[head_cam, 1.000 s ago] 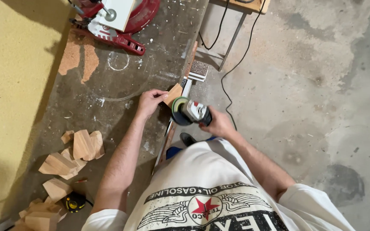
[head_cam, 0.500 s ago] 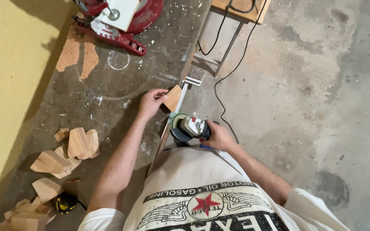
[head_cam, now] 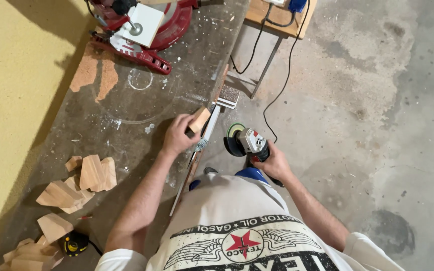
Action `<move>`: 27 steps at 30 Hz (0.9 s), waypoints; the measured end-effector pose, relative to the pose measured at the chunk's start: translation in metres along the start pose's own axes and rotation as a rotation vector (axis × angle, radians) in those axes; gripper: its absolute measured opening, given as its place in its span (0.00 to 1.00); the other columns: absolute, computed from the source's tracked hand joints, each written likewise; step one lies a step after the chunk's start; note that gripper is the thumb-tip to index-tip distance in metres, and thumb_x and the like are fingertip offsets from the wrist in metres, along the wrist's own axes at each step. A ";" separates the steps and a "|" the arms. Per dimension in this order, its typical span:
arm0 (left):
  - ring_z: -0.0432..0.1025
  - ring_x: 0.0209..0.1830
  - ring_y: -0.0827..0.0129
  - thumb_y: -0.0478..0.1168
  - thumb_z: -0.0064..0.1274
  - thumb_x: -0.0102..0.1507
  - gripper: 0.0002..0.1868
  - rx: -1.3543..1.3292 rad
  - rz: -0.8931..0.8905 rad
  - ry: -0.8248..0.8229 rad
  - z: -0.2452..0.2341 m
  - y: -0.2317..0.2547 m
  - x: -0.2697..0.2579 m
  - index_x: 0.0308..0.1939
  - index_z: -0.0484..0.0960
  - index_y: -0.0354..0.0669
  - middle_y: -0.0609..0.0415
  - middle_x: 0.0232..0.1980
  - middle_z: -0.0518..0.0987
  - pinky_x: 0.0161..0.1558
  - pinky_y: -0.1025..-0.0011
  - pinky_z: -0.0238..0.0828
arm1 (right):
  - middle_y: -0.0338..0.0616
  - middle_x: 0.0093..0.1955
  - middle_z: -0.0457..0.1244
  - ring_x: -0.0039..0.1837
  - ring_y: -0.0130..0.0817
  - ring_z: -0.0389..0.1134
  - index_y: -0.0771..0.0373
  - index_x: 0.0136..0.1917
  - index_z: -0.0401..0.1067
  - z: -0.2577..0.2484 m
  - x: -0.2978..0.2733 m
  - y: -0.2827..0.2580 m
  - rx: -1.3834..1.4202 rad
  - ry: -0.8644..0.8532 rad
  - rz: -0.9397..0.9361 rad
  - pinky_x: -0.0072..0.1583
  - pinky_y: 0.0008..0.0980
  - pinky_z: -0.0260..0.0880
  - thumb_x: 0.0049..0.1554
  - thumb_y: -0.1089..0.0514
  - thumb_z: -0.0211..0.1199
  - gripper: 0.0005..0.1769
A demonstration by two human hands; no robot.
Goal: The person uses an angle grinder with a sanding disc to smooth the edges of small wooden pieces. They hold each piece on a workbench, sand the edges, and then place the finished piece aside before picking up the next one.
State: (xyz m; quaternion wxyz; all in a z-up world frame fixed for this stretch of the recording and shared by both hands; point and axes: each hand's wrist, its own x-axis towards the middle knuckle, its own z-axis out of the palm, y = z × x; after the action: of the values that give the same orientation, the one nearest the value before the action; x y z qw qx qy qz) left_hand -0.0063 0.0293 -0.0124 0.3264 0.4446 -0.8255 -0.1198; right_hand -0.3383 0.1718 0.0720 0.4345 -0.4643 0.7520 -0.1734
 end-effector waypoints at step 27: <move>0.79 0.37 0.60 0.38 0.67 0.58 0.14 -0.693 -0.802 -0.269 -0.028 -0.018 0.060 0.46 0.88 0.38 0.42 0.44 0.78 0.34 0.68 0.83 | 0.50 0.48 0.70 0.55 0.56 0.72 0.45 0.63 0.60 0.066 0.024 -0.035 -0.324 -0.183 -0.285 0.57 0.56 0.73 0.39 0.40 0.75 0.42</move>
State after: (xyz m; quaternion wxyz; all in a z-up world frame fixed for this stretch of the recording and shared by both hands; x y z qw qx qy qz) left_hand 0.0001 -0.0270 0.0258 0.2740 0.5716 -0.5380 -0.5557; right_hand -0.2697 0.1431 0.0464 0.3919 -0.6433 0.6543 -0.0671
